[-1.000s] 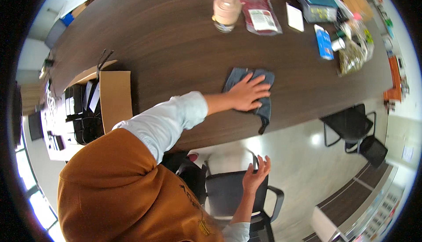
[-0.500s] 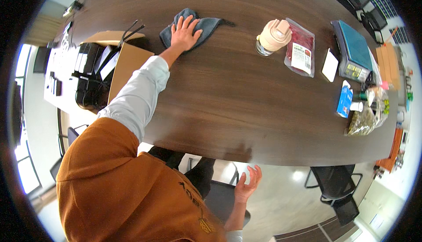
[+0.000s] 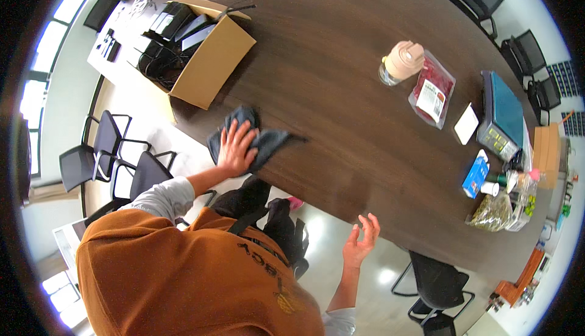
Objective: The person wipes the surface of a large wooden conference table with a grey cloth, moving around the table and under a chair to clean the frame and seat.
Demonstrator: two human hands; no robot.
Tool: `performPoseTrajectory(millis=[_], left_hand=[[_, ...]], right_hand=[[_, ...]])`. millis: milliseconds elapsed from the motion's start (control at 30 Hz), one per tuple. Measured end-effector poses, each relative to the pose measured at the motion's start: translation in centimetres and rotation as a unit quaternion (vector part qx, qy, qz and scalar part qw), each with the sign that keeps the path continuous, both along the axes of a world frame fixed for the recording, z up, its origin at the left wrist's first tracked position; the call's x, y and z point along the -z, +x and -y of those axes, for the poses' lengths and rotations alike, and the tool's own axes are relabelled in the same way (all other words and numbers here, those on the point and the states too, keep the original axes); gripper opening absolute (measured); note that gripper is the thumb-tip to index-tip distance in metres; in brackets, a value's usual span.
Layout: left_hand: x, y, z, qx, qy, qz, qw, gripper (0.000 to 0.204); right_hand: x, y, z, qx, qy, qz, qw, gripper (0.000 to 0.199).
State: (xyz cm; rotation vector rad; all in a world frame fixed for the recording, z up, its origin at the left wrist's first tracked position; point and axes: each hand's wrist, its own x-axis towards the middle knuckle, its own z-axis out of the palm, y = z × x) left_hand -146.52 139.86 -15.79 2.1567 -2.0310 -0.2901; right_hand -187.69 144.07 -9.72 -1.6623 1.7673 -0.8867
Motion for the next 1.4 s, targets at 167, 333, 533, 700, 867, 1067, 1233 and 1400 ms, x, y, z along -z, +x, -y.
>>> performPoseTrajectory(millis=[167,333,533,700,867,1067,1233,1400], left_hand=[[-1.2,-4.7,1.7,0.131,0.040,-0.055,0.989,0.054],[0.3,-5.5,17.8,0.108,-0.068,-0.020,0.992,0.047],[2.0,-1.3,33.9,-0.121,-0.097,-0.007,0.988,0.058],[2.8,4.7,44.9,-0.241,-0.143,0.019,0.960,0.060],[2.8,11.7,53.2,-0.341,-0.109,0.023,0.934,0.064],[4.0,-3.2,62.3,-0.100,-0.147,0.056,0.982,0.069],[3.7,-16.7,63.1,0.089,-0.134,0.021,0.987,0.067],[3.2,-16.2,56.1,0.220,-0.130,0.012,0.967,0.064]], right_hand=[[2.7,0.9,4.2,-0.042,-0.045,-0.067,0.996,0.036],[5.5,3.0,9.4,-0.048,-0.028,-0.156,0.986,0.050],[7.4,6.7,12.4,-0.016,-0.008,-0.248,0.969,0.048],[8.4,8.0,12.8,0.022,0.011,-0.320,0.947,0.050],[7.4,9.8,13.8,0.034,0.047,-0.363,0.930,0.051],[7.4,9.6,14.5,0.012,0.066,-0.381,0.922,0.051],[7.4,9.7,14.3,0.029,0.068,-0.372,0.925,0.051],[7.9,9.3,14.1,0.028,0.045,-0.361,0.931,0.050]])
